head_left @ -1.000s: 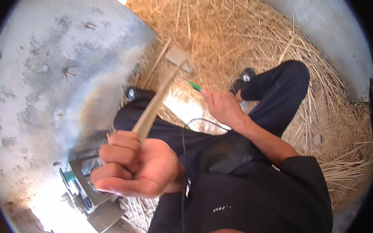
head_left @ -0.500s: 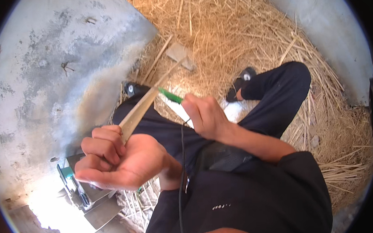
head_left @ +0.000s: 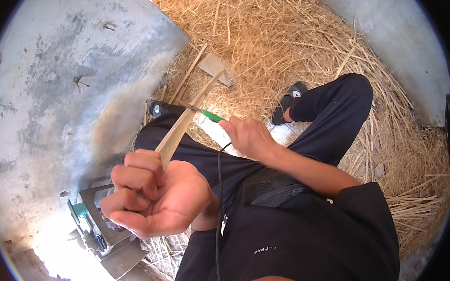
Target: The person is using a knife to whittle a thin wooden stick by shaving off layers, while holding the stick against a wooden block on the ground.
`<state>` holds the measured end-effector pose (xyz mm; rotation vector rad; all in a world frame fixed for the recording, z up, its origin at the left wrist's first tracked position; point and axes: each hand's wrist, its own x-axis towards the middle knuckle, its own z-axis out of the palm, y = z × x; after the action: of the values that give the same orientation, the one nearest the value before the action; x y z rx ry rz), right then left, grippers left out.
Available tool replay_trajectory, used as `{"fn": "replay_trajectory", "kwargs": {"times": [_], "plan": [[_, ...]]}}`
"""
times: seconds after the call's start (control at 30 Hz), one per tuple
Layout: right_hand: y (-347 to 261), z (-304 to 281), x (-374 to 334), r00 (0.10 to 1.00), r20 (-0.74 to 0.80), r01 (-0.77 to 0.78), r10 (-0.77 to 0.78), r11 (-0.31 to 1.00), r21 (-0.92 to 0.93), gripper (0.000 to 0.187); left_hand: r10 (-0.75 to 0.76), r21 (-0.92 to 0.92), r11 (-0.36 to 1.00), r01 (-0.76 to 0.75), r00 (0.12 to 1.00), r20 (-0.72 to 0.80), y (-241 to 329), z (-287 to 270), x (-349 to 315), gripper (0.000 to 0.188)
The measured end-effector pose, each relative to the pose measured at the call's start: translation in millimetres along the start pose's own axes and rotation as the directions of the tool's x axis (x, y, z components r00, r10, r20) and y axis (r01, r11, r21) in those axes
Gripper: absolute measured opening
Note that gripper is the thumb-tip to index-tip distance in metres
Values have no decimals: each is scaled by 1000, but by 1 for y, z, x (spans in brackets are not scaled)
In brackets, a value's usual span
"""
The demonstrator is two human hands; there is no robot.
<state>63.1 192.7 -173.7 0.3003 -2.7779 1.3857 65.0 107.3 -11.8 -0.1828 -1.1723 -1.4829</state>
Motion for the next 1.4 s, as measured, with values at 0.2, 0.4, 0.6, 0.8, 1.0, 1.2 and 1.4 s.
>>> {"fn": "replay_trajectory", "kwargs": {"times": [0.2, 0.4, 0.6, 0.8, 1.0, 1.2, 1.4], "plan": [[-32, -27, 2, 990, -52, 137, -130, 974, 178, 38, 26, 5, 1000, -26, 999, -31, -7, -3, 12, 40], [11, 3, 13, 997, -77, 19, -20, 1000, -10, 39, 8, -21, 1000, -7, 1000, 25, 2, 6, -2, 39], [-39, -31, 10, 993, -73, 100, -89, 980, 174, 37, 41, -29, 999, -42, 999, -21, -8, 4, 10, 38], [28, 23, 19, 975, -96, 202, -202, 979, -17, 33, 19, 1, 1000, -19, 1000, 5, -2, 6, 6, 39], [-9, -8, 32, 994, -33, 105, -102, 990, 98, 39, 65, 69, 996, -63, 998, -21, -12, -1, 24, 40], [-20, 0, 20, 919, -209, 357, -335, 931, 74, 36, 55, 1, 998, -55, 998, -44, -10, 8, 10, 41], [123, 21, 23, 962, 118, -209, 248, 940, -269, 37, 65, 64, 996, -65, 998, -1, -6, -7, 8, 39]]}}
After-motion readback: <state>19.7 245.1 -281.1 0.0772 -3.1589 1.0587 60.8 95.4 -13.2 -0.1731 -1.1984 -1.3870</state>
